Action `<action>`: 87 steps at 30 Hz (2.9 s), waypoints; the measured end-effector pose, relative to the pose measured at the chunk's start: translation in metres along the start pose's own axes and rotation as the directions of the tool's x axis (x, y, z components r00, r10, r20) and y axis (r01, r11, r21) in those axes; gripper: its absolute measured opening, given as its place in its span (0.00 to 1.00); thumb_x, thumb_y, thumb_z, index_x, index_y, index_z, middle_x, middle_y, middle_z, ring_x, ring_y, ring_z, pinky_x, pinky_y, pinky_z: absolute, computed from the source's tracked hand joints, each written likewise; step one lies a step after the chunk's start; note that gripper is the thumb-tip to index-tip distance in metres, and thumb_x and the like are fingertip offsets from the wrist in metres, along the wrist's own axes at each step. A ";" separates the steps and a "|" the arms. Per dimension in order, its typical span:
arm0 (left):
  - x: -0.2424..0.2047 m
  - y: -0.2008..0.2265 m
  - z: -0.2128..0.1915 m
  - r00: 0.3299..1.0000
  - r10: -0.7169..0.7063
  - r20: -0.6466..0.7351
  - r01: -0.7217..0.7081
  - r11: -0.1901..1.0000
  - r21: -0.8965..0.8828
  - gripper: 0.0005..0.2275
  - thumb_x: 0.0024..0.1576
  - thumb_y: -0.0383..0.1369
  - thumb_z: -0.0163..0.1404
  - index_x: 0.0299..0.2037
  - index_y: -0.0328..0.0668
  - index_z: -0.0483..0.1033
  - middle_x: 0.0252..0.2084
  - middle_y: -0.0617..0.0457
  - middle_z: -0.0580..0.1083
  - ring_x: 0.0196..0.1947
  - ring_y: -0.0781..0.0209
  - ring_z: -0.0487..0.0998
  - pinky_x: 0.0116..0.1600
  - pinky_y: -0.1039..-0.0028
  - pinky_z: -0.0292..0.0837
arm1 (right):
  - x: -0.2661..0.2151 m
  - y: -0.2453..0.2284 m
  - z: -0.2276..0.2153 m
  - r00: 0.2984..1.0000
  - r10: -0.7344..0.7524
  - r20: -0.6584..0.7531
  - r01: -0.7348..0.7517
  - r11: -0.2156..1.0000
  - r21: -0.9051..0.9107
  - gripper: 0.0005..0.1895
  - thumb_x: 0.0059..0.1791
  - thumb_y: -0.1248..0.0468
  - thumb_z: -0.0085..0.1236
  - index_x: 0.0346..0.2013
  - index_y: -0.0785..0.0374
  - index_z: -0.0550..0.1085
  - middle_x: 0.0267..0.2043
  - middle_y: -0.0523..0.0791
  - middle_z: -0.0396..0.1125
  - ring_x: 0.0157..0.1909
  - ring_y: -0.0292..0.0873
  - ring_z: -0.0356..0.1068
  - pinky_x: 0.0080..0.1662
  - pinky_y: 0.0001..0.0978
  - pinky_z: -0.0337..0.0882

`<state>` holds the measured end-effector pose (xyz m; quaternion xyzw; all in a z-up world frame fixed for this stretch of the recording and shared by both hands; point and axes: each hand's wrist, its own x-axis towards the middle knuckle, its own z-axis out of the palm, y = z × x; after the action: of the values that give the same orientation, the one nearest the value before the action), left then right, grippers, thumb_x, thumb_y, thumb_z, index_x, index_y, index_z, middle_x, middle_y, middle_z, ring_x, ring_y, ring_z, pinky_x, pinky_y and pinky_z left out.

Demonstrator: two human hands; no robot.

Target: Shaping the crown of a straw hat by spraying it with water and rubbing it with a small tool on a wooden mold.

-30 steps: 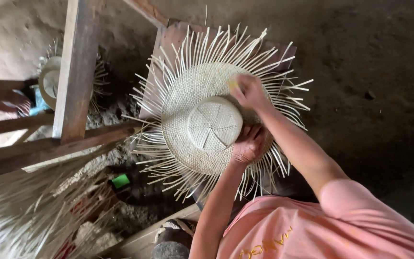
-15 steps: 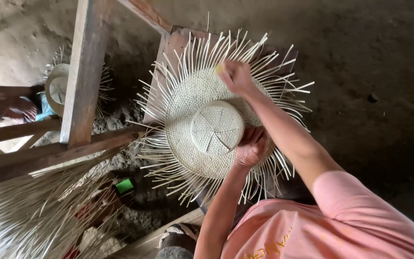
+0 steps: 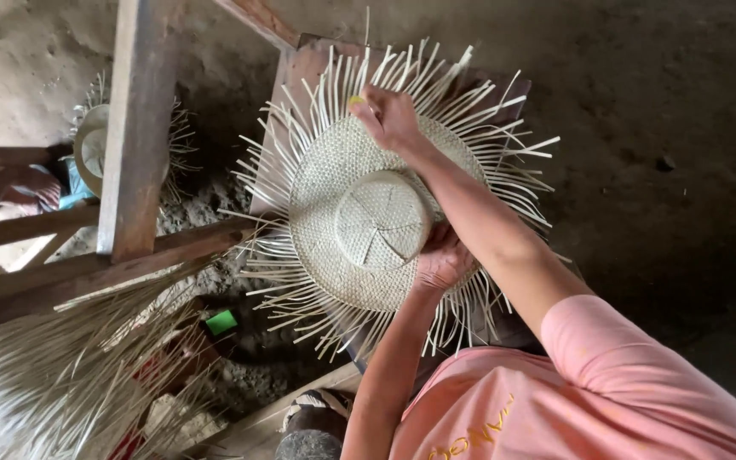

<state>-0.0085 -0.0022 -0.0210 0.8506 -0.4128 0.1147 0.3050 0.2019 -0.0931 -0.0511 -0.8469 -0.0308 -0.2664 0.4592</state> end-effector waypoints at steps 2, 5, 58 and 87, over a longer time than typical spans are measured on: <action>0.008 -0.002 -0.008 1.000 0.022 0.012 -0.022 1.000 -0.008 0.06 0.49 0.34 0.47 0.31 0.48 0.76 0.37 0.52 0.72 0.42 0.53 0.73 0.44 0.71 0.69 | -0.015 -0.014 -0.015 0.999 -0.001 -0.032 0.009 0.963 0.268 0.21 0.52 0.55 0.49 0.17 0.60 0.61 0.11 0.44 0.50 0.14 0.37 0.52 0.22 0.27 0.57; 0.009 0.001 -0.014 0.999 0.013 0.037 -0.011 0.999 -0.050 0.06 0.49 0.33 0.47 0.34 0.48 0.75 0.37 0.51 0.72 0.41 0.51 0.73 0.44 0.69 0.70 | -0.100 -0.006 -0.048 0.998 0.045 -0.053 -0.028 0.961 0.275 0.12 0.45 0.59 0.58 0.23 0.63 0.70 0.15 0.49 0.58 0.17 0.53 0.61 0.24 0.38 0.62; 0.007 -0.003 -0.006 0.997 -0.035 0.066 0.035 0.999 -0.001 0.09 0.50 0.35 0.47 0.39 0.50 0.75 0.39 0.51 0.71 0.43 0.52 0.72 0.46 0.70 0.72 | -0.082 0.014 -0.071 0.997 0.079 0.018 -0.081 0.953 0.293 0.14 0.47 0.55 0.57 0.21 0.58 0.70 0.13 0.43 0.54 0.15 0.44 0.53 0.23 0.32 0.57; 0.028 0.004 -0.022 0.998 -0.023 0.056 0.024 1.000 -0.012 0.08 0.51 0.33 0.45 0.38 0.48 0.73 0.35 0.56 0.67 0.38 0.58 0.70 0.43 0.73 0.68 | 0.008 0.011 -0.037 0.992 0.124 -0.005 -0.124 0.992 -0.007 0.25 0.51 0.45 0.52 0.18 0.57 0.65 0.10 0.45 0.54 0.14 0.49 0.59 0.25 0.34 0.61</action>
<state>0.0074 -0.0082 0.0102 0.8563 -0.4118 0.0849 0.2999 0.1966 -0.1305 -0.0400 -0.8481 0.0240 -0.2394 0.4721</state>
